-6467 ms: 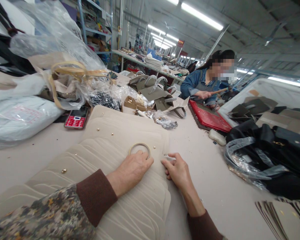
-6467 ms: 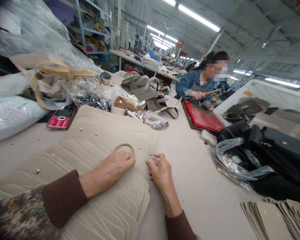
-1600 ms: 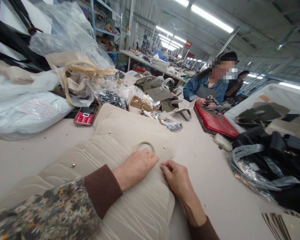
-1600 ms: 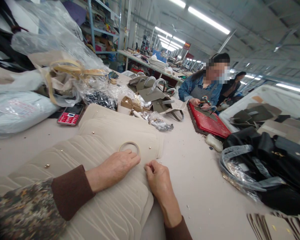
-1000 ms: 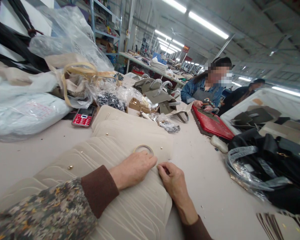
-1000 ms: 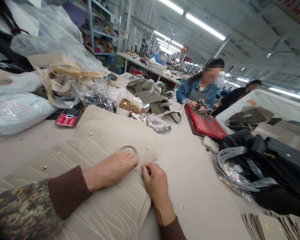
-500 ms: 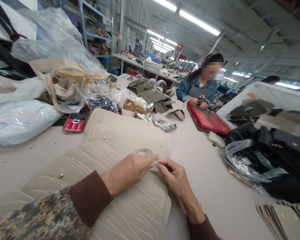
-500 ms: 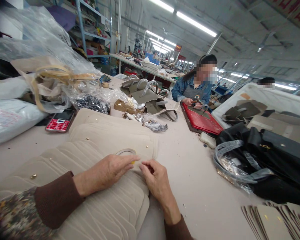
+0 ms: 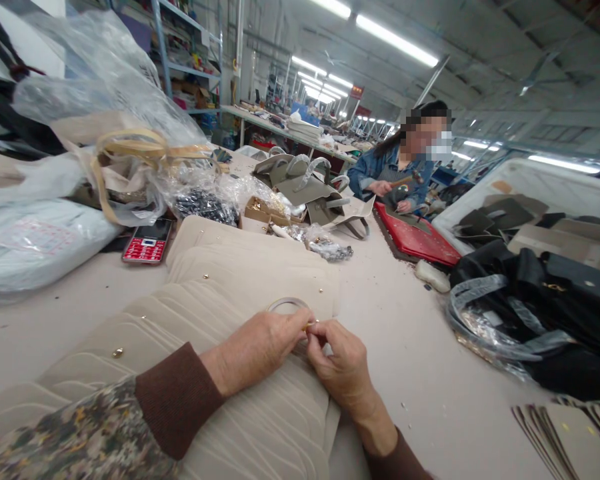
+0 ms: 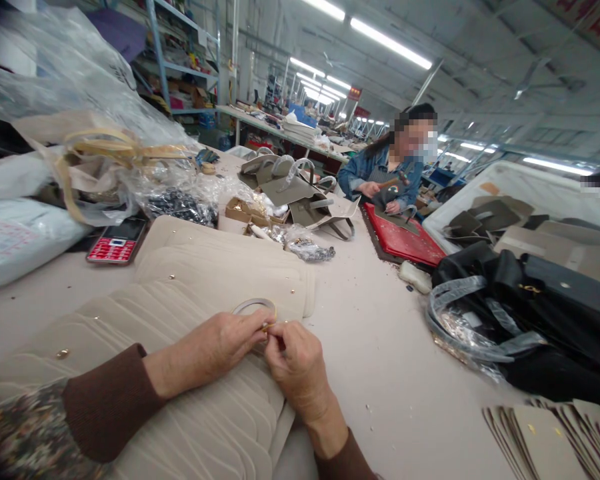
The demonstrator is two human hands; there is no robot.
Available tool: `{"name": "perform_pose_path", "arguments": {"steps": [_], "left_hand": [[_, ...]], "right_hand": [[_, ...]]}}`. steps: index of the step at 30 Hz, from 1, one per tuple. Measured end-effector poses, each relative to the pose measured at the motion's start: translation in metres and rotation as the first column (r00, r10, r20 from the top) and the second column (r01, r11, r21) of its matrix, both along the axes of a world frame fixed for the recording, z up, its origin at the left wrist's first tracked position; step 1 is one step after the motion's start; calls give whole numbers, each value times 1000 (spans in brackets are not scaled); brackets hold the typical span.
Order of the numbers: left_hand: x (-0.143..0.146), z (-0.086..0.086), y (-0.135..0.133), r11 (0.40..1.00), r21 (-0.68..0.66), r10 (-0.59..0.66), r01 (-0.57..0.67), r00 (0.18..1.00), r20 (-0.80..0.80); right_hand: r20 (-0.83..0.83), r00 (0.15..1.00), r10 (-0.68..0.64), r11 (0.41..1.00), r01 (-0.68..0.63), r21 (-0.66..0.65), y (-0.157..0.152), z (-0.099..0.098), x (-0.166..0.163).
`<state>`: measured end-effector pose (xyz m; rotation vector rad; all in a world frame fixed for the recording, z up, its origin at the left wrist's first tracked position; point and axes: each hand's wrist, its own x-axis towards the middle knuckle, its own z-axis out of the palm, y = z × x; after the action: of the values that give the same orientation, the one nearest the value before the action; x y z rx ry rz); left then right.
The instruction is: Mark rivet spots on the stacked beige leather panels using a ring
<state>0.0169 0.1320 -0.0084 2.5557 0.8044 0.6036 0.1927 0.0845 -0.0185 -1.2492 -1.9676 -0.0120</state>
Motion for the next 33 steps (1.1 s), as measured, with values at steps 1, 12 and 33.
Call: {"name": "perform_pose_path", "arguments": {"steps": [1,12,33], "left_hand": [[0,0,0,1000,-8,12,-12,1000,-9],[5,2,-4,986,160,23,-36,996,82],[6,4,2,984,141,159,-110,902,-401]], "right_hand": [[-1,1000,-21,1000,21,2,0,-1,0],[-655,627,-421,790,-101,-604,7,-1,-6],[-103,953,-285,876,215,-433,20,-16,17]]}}
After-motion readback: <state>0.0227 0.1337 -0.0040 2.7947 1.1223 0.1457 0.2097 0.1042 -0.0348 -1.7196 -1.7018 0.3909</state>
